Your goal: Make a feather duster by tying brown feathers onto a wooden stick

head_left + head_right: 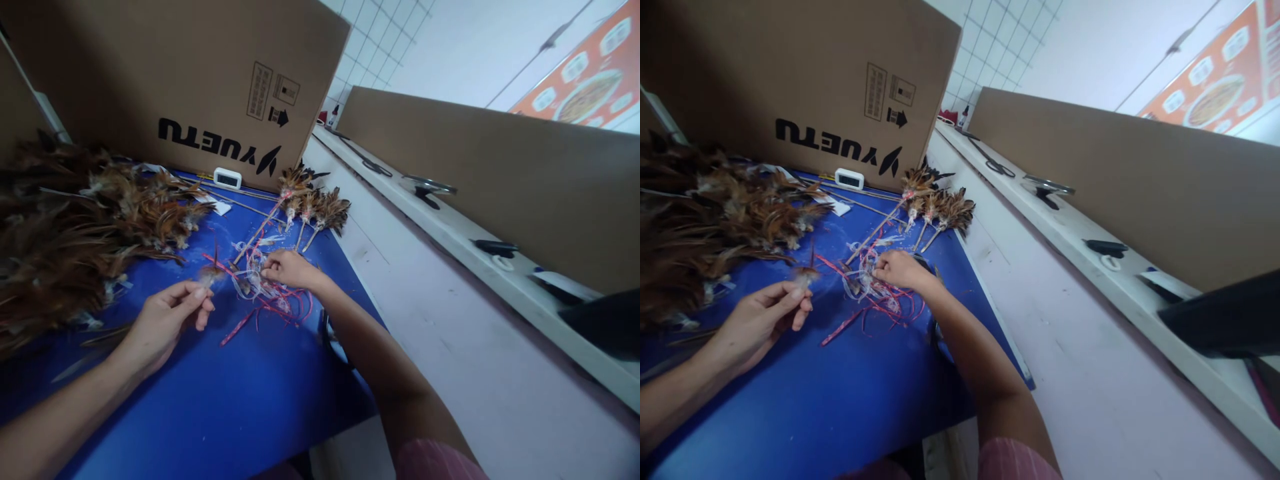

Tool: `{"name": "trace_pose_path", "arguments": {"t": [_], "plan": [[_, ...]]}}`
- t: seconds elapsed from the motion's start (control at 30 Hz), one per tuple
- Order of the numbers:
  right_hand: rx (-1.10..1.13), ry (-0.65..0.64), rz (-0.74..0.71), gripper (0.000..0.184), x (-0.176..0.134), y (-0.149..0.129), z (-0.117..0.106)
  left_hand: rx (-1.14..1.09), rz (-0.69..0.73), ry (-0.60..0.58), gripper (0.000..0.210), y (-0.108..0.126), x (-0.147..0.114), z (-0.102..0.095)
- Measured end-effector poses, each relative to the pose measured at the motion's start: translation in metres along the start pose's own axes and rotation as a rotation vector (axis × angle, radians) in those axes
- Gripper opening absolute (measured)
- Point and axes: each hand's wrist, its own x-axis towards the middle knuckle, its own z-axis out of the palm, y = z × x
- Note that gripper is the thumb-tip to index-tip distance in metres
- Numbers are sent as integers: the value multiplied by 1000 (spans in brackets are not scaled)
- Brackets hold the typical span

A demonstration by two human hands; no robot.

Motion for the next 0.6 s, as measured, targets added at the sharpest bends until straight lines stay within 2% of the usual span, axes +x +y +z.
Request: {"name": "trace_pose_path", "arguments": {"t": [0.07, 0.13, 0.4, 0.6], "plan": [[-73, -15, 32, 7, 1, -4, 4, -6, 4, -5, 23, 0, 0, 0], [-52, -6, 64, 11, 2, -3, 4, -13, 8, -11, 23, 0, 0, 0], [627, 118, 170, 5, -4, 3, -15, -20, 19, -25, 23, 0, 0, 1], [921, 157, 186, 16, -16, -1, -17, -15, 20, -17, 24, 1, -1, 1]]}}
